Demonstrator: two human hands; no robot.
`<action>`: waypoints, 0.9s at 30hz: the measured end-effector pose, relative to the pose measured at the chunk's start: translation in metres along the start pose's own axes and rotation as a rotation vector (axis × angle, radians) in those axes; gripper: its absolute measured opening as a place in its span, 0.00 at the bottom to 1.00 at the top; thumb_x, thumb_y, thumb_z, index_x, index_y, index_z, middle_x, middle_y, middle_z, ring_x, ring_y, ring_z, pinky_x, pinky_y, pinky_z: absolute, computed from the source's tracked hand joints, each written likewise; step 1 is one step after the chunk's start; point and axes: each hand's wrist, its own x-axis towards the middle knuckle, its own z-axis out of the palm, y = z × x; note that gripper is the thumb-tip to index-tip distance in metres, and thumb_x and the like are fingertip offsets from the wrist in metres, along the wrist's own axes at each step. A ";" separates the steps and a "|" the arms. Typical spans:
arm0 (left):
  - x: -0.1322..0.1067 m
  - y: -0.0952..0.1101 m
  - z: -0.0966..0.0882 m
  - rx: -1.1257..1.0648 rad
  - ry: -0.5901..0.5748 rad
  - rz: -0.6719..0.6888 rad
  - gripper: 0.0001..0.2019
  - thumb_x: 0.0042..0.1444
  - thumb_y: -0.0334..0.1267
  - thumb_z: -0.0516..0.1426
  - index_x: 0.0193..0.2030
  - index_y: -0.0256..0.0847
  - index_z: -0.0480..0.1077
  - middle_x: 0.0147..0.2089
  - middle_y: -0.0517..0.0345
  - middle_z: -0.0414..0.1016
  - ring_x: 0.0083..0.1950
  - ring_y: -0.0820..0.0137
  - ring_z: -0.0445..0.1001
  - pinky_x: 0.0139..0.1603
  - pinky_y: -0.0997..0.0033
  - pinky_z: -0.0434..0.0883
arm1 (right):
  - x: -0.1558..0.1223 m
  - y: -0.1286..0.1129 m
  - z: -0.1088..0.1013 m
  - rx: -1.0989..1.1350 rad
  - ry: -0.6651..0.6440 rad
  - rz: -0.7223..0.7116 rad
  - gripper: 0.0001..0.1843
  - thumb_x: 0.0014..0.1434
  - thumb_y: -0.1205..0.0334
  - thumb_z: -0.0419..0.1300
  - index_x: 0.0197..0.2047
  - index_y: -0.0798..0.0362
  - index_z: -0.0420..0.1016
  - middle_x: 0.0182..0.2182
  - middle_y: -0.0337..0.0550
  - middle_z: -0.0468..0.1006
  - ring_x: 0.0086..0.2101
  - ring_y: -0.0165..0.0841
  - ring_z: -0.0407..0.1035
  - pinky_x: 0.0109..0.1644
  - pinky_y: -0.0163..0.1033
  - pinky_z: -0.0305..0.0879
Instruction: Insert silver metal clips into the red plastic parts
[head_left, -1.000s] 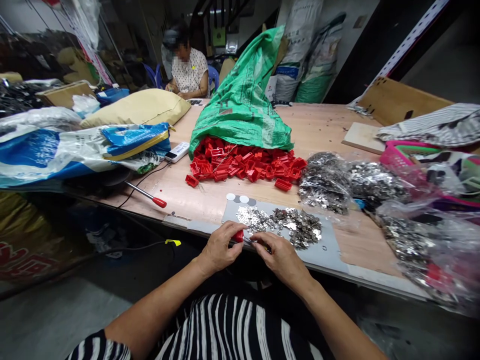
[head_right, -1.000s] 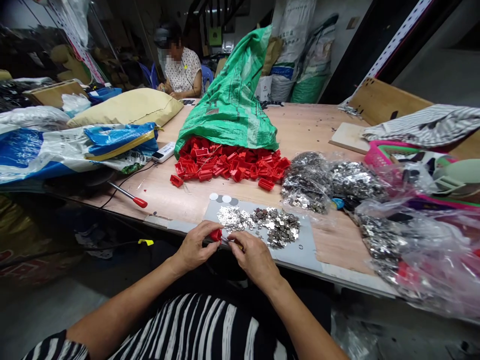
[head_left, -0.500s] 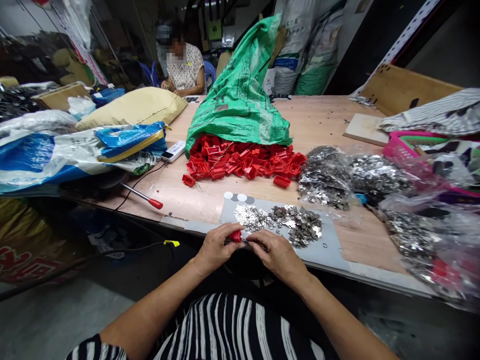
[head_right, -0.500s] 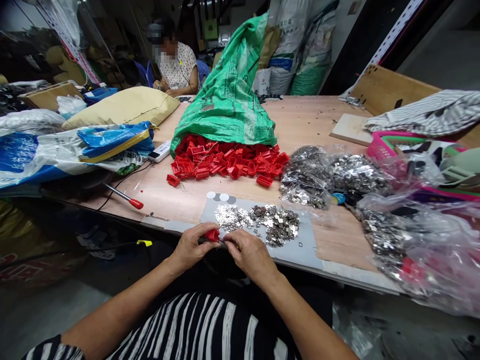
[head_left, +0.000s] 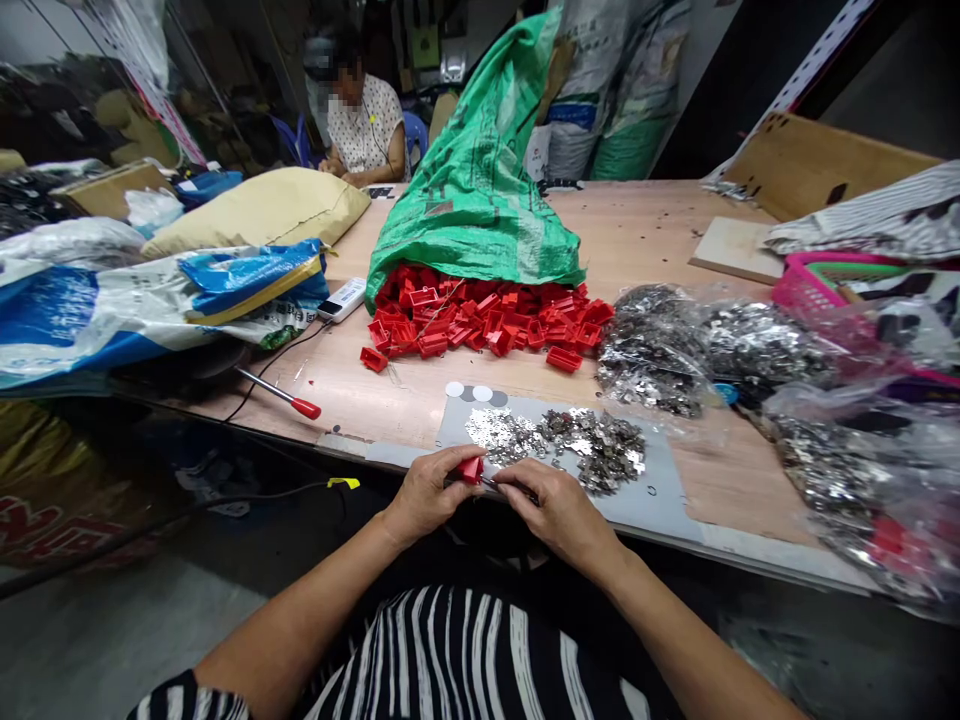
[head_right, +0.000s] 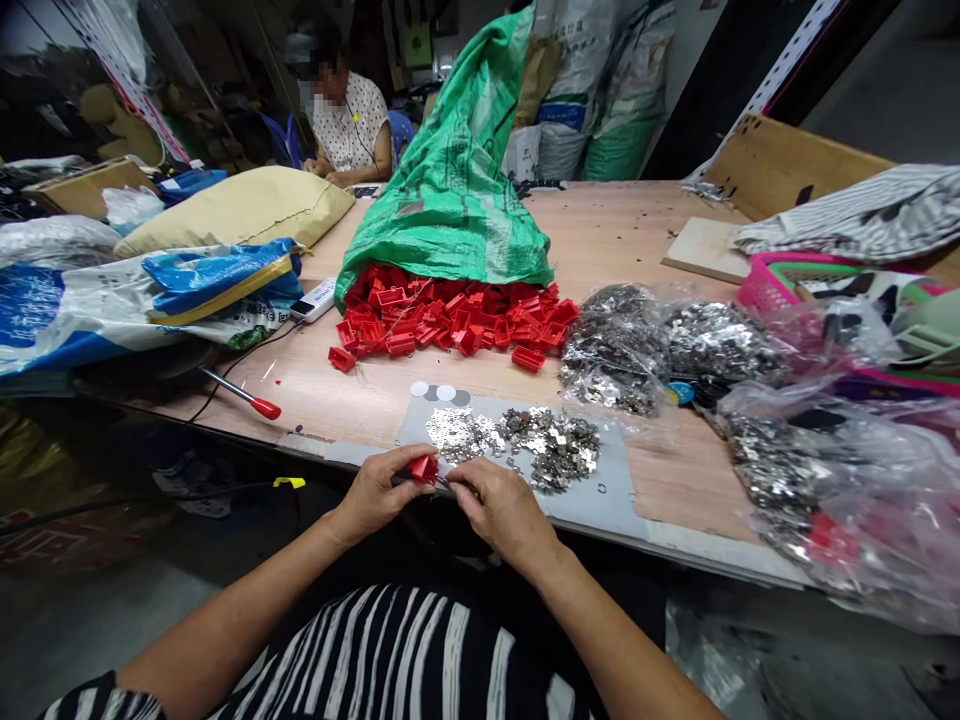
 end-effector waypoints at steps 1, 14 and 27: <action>0.000 0.000 0.000 0.001 -0.006 -0.003 0.21 0.51 0.32 0.63 0.53 0.42 0.70 0.49 0.54 0.78 0.49 0.66 0.76 0.53 0.66 0.72 | 0.000 0.000 0.001 -0.005 -0.002 0.005 0.10 0.61 0.68 0.55 0.41 0.50 0.77 0.37 0.43 0.79 0.38 0.34 0.73 0.44 0.39 0.68; 0.004 -0.004 -0.002 -0.024 -0.029 0.036 0.18 0.48 0.33 0.65 0.48 0.40 0.72 0.43 0.54 0.80 0.44 0.67 0.77 0.47 0.69 0.72 | -0.003 -0.015 0.013 -0.174 0.002 0.122 0.09 0.62 0.69 0.54 0.41 0.50 0.75 0.35 0.43 0.77 0.37 0.35 0.72 0.41 0.39 0.67; 0.006 -0.003 -0.004 -0.060 -0.043 -0.037 0.16 0.49 0.34 0.65 0.47 0.41 0.73 0.44 0.54 0.79 0.45 0.65 0.77 0.49 0.67 0.72 | 0.008 -0.011 0.000 0.073 -0.007 0.140 0.08 0.60 0.66 0.55 0.35 0.50 0.76 0.32 0.39 0.78 0.35 0.33 0.71 0.40 0.37 0.64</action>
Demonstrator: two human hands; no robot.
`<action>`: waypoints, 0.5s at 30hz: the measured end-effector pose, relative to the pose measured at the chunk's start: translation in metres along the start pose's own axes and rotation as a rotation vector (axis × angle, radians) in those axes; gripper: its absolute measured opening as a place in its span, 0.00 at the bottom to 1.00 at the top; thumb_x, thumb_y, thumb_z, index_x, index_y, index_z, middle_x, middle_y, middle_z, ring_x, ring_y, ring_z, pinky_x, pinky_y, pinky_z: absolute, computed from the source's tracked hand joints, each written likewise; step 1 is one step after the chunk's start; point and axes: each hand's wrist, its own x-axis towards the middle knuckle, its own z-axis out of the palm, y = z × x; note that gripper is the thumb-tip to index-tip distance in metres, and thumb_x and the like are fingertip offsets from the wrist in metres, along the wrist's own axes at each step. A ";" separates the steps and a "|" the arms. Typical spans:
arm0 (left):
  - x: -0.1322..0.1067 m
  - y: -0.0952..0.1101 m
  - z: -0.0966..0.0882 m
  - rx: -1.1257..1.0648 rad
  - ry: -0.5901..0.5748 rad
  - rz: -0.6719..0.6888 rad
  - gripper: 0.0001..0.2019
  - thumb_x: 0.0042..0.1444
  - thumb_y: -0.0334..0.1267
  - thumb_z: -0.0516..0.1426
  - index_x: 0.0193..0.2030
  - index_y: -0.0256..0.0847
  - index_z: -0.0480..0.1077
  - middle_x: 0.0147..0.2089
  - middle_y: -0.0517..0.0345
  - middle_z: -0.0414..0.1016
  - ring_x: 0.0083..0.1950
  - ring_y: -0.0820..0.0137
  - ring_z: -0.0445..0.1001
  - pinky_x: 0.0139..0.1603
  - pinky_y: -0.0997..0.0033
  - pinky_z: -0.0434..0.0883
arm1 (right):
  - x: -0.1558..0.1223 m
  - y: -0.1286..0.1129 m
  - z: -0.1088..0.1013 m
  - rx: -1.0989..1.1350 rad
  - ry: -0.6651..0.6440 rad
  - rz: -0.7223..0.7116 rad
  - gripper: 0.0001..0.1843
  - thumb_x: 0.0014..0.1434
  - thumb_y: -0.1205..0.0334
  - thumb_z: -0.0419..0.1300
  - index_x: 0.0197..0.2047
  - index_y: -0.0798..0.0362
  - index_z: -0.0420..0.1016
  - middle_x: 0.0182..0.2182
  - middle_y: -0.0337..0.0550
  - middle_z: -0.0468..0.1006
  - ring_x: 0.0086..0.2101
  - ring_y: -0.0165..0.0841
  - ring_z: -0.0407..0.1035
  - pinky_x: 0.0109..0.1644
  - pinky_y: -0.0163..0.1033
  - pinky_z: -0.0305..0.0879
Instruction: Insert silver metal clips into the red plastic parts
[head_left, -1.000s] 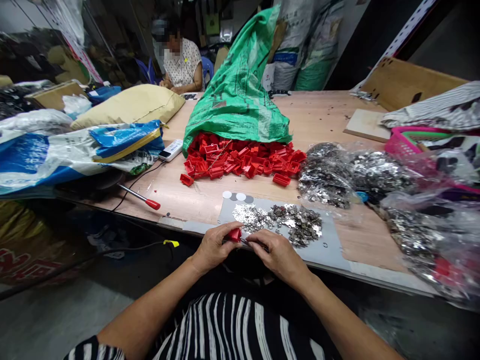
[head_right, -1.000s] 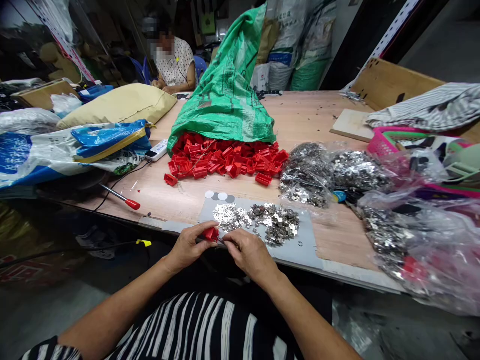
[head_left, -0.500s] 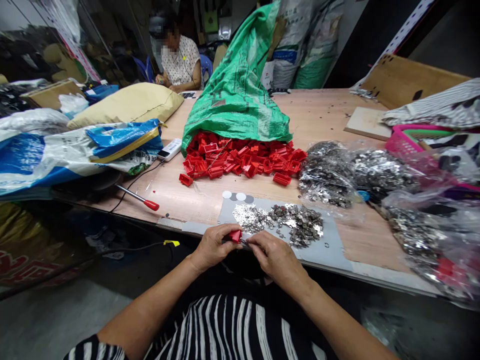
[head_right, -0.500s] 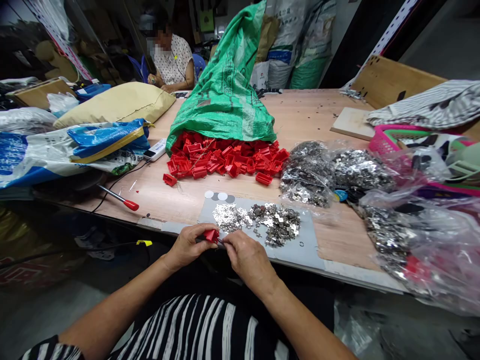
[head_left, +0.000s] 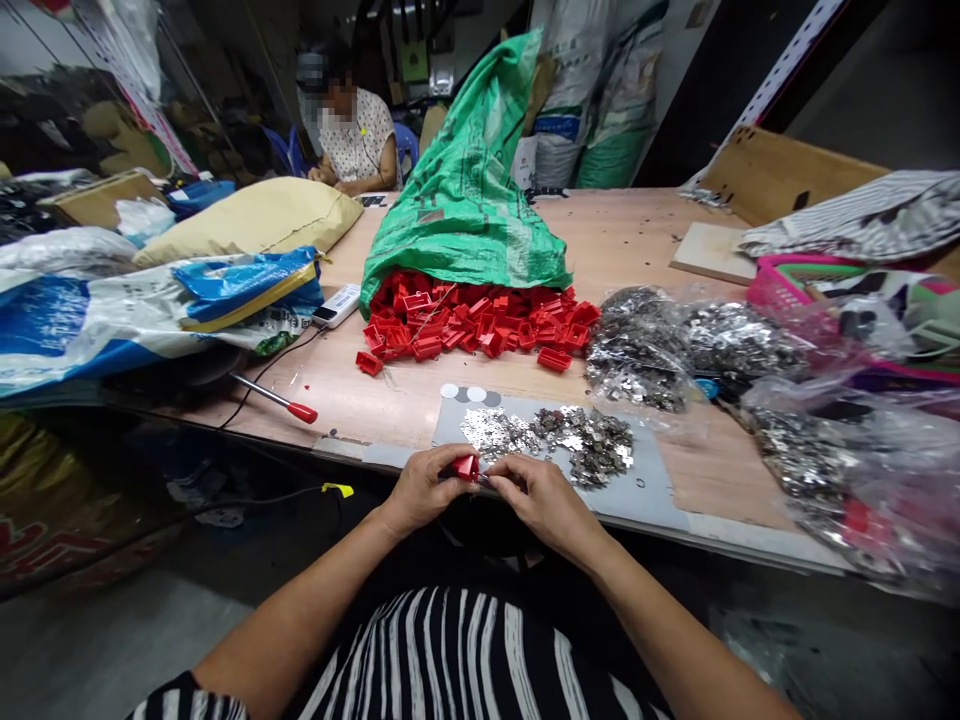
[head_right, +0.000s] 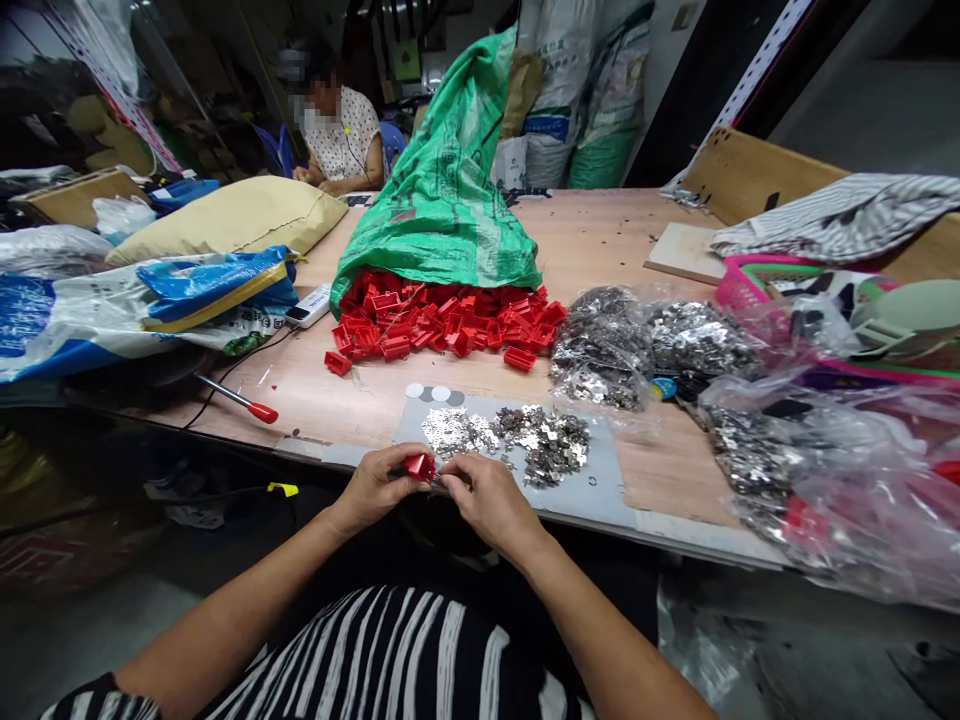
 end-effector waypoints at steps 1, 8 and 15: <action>0.000 0.000 0.000 -0.002 0.000 -0.001 0.16 0.49 0.35 0.65 0.47 0.41 0.73 0.44 0.54 0.79 0.45 0.65 0.77 0.49 0.67 0.72 | -0.001 0.000 0.000 -0.010 0.001 -0.008 0.08 0.60 0.66 0.55 0.35 0.50 0.76 0.32 0.40 0.78 0.35 0.33 0.71 0.40 0.37 0.64; 0.000 0.000 0.000 -0.005 0.002 0.015 0.16 0.49 0.35 0.65 0.46 0.41 0.73 0.44 0.54 0.79 0.46 0.65 0.77 0.49 0.67 0.72 | -0.002 0.000 0.006 -0.096 0.004 -0.019 0.08 0.60 0.67 0.55 0.36 0.51 0.76 0.34 0.42 0.78 0.36 0.34 0.71 0.41 0.38 0.64; 0.000 -0.001 0.000 0.001 0.005 0.022 0.17 0.49 0.36 0.65 0.47 0.42 0.73 0.45 0.53 0.80 0.46 0.65 0.77 0.50 0.66 0.72 | -0.004 0.000 0.004 -0.087 -0.009 -0.005 0.09 0.60 0.67 0.55 0.37 0.51 0.76 0.35 0.42 0.78 0.37 0.34 0.72 0.42 0.39 0.65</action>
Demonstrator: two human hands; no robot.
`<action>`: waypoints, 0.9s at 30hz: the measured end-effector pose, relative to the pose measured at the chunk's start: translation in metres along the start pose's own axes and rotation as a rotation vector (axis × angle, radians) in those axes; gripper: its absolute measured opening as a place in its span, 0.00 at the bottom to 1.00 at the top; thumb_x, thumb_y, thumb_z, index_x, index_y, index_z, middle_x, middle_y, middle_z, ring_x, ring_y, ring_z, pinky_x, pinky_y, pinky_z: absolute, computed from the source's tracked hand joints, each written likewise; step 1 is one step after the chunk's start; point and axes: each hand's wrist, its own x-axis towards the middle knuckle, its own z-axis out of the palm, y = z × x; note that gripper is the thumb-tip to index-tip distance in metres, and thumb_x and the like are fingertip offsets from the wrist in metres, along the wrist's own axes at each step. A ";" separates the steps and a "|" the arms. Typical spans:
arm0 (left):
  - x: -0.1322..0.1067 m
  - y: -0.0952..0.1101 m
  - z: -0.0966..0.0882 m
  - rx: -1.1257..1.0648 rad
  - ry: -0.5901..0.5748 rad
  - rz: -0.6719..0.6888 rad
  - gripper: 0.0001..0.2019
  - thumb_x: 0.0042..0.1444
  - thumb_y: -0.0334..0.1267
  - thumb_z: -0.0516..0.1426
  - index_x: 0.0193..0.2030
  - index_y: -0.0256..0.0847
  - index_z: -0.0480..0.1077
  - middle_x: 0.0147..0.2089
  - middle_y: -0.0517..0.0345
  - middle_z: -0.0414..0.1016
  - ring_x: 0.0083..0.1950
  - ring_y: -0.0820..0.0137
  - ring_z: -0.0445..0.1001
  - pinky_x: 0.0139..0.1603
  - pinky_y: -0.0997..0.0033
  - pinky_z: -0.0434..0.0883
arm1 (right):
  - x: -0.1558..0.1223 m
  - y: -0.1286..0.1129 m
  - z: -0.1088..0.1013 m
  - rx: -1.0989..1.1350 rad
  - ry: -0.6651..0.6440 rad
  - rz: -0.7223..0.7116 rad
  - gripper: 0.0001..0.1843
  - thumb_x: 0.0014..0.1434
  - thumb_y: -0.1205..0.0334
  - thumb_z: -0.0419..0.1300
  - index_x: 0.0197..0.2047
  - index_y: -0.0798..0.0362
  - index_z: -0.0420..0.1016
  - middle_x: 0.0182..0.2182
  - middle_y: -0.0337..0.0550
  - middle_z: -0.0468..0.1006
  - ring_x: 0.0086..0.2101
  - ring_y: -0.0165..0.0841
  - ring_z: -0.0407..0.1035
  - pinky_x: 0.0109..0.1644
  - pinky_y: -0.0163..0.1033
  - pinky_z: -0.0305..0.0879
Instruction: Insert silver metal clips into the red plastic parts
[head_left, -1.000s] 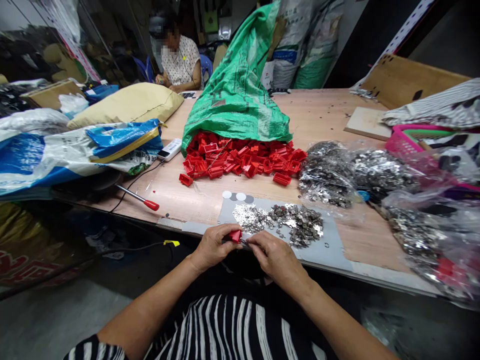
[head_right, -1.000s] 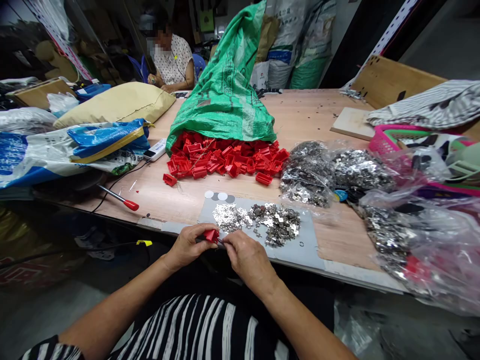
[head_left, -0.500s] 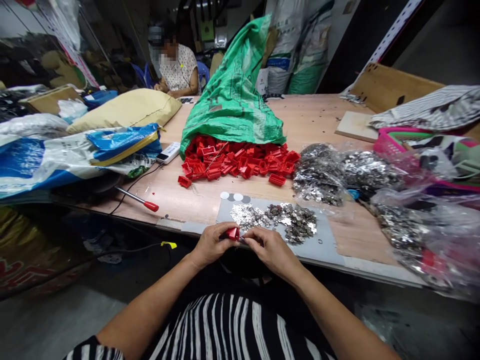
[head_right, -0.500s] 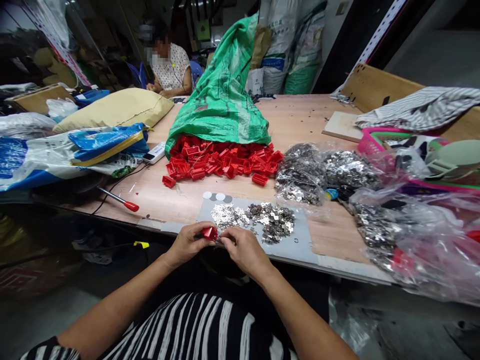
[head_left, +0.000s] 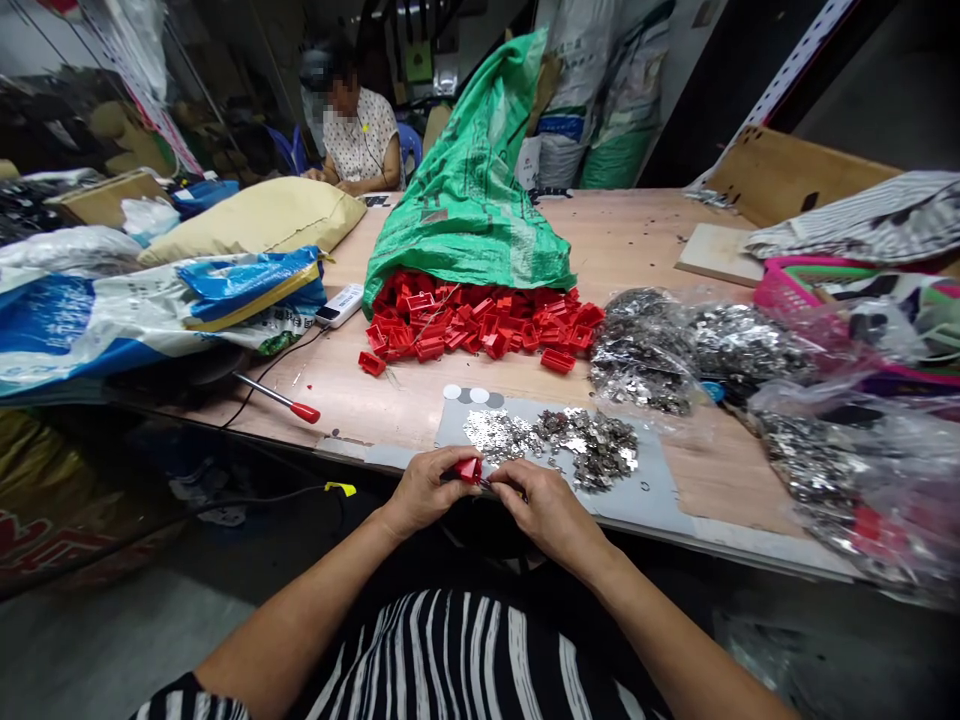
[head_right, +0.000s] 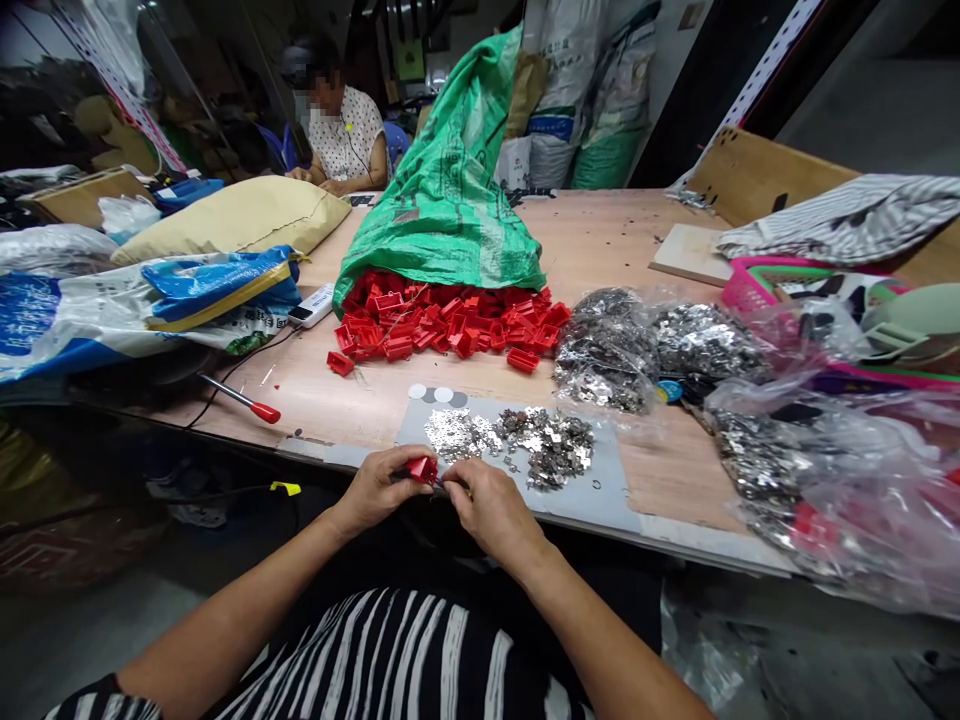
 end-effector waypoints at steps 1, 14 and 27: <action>0.000 0.000 0.000 0.002 0.000 0.000 0.17 0.49 0.36 0.65 0.47 0.42 0.73 0.45 0.53 0.79 0.46 0.65 0.77 0.50 0.65 0.72 | 0.000 0.000 -0.001 0.003 -0.002 0.001 0.09 0.60 0.68 0.55 0.37 0.51 0.76 0.35 0.42 0.78 0.37 0.34 0.72 0.42 0.39 0.65; -0.003 -0.001 0.002 -0.012 -0.009 0.041 0.17 0.51 0.35 0.63 0.49 0.42 0.72 0.43 0.54 0.79 0.44 0.67 0.77 0.47 0.69 0.72 | 0.001 -0.006 0.002 -0.071 -0.013 0.059 0.09 0.59 0.69 0.54 0.35 0.51 0.75 0.33 0.42 0.77 0.35 0.34 0.71 0.40 0.38 0.65; 0.000 0.000 -0.004 -0.034 -0.058 0.018 0.16 0.51 0.36 0.63 0.48 0.41 0.73 0.44 0.53 0.79 0.45 0.65 0.77 0.49 0.66 0.72 | 0.002 -0.004 -0.003 -0.006 -0.024 0.010 0.07 0.59 0.67 0.55 0.34 0.51 0.75 0.32 0.41 0.78 0.34 0.33 0.70 0.38 0.37 0.63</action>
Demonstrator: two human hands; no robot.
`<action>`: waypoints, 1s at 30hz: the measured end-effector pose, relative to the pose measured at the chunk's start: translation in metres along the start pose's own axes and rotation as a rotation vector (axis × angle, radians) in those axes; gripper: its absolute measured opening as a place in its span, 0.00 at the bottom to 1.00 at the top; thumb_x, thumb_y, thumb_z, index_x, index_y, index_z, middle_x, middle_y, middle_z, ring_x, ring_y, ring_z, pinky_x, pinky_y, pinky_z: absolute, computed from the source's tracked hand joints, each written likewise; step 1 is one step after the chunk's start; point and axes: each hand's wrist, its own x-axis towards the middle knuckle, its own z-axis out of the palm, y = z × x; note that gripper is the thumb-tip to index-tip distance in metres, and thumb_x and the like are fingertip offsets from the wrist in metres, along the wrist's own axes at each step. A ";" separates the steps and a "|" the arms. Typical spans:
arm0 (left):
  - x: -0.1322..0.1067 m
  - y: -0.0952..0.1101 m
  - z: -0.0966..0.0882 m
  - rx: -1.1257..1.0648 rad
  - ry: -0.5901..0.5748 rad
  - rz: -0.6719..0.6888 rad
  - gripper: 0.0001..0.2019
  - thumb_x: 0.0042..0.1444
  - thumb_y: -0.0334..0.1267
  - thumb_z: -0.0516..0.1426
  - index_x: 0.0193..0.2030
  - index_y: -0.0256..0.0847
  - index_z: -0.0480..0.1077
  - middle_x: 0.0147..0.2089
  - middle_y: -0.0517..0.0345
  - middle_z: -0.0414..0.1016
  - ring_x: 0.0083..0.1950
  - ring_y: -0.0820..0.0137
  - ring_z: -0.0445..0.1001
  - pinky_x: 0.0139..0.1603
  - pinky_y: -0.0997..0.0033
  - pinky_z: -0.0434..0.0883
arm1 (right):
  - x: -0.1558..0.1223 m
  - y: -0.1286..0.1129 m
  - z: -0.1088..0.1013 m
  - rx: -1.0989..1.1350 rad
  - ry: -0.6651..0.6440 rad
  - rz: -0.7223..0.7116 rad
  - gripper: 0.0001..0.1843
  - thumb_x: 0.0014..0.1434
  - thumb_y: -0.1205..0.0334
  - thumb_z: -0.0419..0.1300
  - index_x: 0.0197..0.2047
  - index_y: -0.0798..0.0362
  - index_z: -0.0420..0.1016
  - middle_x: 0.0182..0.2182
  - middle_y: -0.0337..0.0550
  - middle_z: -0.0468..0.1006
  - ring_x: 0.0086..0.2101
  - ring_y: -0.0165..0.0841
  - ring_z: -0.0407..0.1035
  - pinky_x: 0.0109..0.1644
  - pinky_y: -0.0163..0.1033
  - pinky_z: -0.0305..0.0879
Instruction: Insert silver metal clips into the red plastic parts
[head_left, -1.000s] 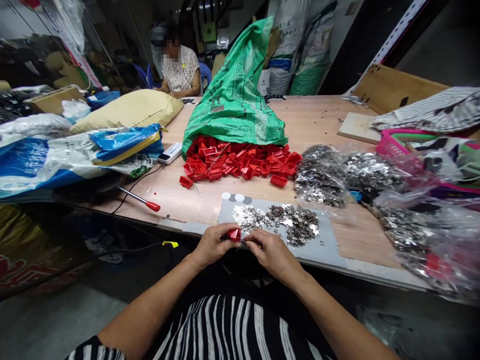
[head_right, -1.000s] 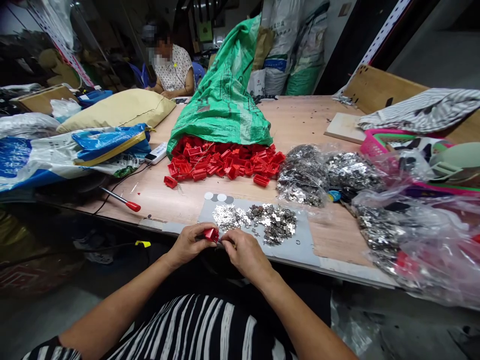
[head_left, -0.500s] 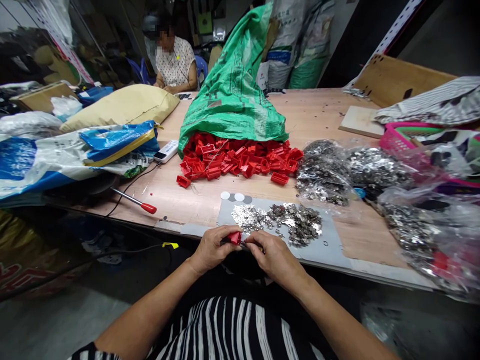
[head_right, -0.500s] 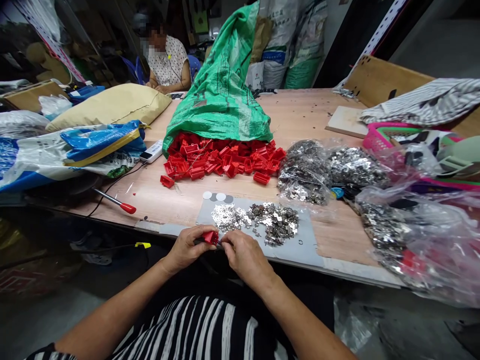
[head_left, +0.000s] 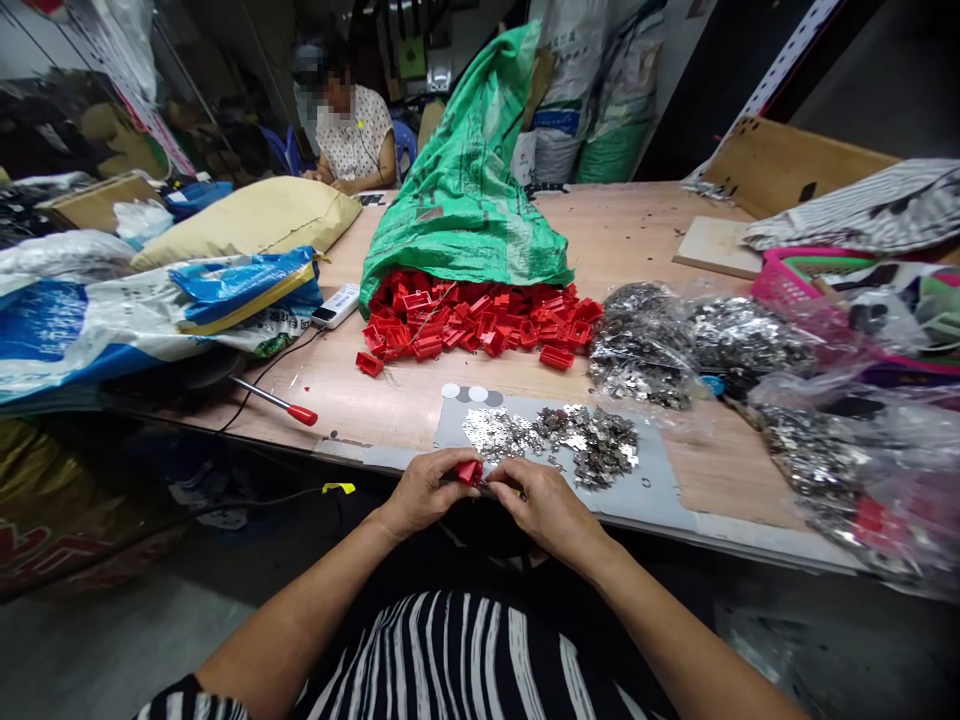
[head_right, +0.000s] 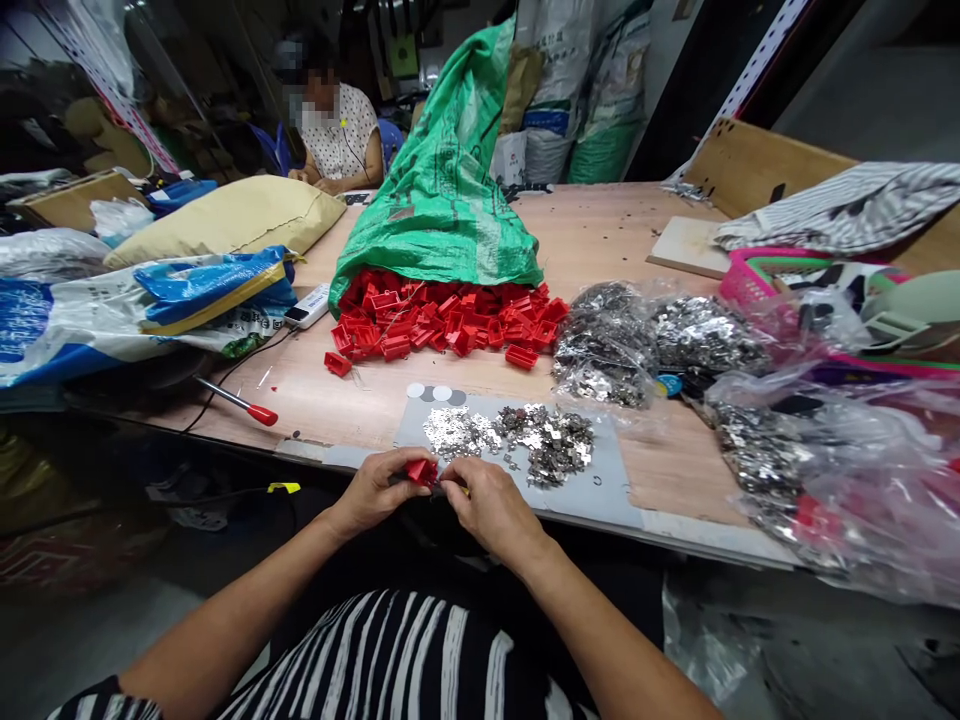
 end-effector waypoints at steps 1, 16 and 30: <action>0.000 0.000 0.000 0.001 0.000 0.000 0.16 0.51 0.36 0.63 0.48 0.41 0.73 0.44 0.53 0.79 0.45 0.65 0.77 0.50 0.66 0.72 | 0.000 0.000 0.000 -0.008 -0.005 0.002 0.07 0.59 0.67 0.55 0.34 0.51 0.75 0.32 0.41 0.78 0.34 0.34 0.70 0.39 0.38 0.63; -0.001 0.007 0.007 -0.071 0.082 -0.078 0.14 0.50 0.36 0.64 0.44 0.42 0.72 0.42 0.56 0.77 0.42 0.67 0.75 0.47 0.68 0.71 | -0.007 -0.004 0.007 -0.038 0.035 -0.070 0.11 0.63 0.67 0.51 0.46 0.49 0.71 0.38 0.43 0.74 0.39 0.34 0.70 0.44 0.39 0.66; -0.006 0.044 0.015 -1.231 0.229 -0.437 0.11 0.53 0.39 0.63 0.30 0.38 0.64 0.39 0.57 0.77 0.42 0.70 0.77 0.52 0.65 0.70 | -0.022 -0.018 -0.010 0.236 0.026 -0.068 0.22 0.68 0.57 0.43 0.64 0.48 0.55 0.26 0.35 0.75 0.30 0.31 0.71 0.41 0.37 0.64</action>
